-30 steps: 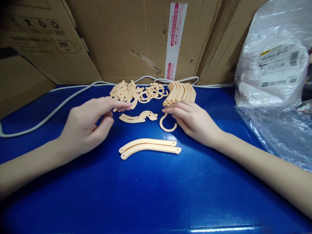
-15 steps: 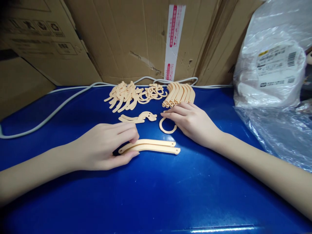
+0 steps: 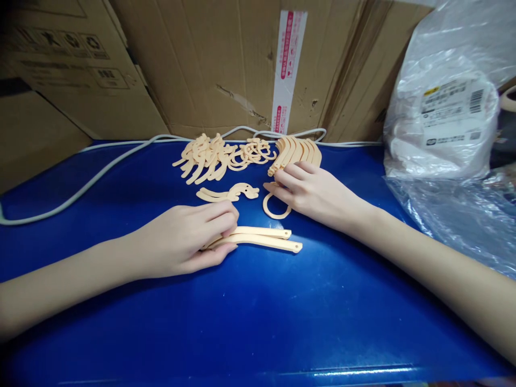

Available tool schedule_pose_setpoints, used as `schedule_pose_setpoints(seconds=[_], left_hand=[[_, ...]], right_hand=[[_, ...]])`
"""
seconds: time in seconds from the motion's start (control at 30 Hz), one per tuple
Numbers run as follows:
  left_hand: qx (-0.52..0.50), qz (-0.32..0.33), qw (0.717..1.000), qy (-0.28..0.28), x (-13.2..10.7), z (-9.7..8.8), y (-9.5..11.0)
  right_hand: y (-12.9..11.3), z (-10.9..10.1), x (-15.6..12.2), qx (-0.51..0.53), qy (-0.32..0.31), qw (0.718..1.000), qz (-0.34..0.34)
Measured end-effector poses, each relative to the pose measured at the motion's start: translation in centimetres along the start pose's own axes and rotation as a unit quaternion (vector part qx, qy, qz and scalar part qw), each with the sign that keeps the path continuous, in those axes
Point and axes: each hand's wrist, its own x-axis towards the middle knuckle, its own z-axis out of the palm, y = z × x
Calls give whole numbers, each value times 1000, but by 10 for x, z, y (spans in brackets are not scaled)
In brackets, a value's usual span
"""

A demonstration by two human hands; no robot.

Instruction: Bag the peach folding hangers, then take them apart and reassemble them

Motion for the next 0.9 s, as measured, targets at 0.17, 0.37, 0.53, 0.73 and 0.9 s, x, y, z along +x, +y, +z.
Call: schedule_pose_setpoints(seconds=[0.17,0.37,0.53,0.73,0.9], left_hand=[[6,-5,1000,6,1,1,5],[27,4,1000,9,3,-1,7],[17,-2,1000,12,4,-1,8],[75,20,997,17,9,0,16],[105,31,993,32,16,1,21]], right_hand=[[-6,-5,5,-33,6,999,-21],[-2,-2,4,-22,5,1000,6],[-6,-11,3,263,130,932,213],[-25,-24,20,641,175,669,334],[-31,-11,29,709,140,619,308]])
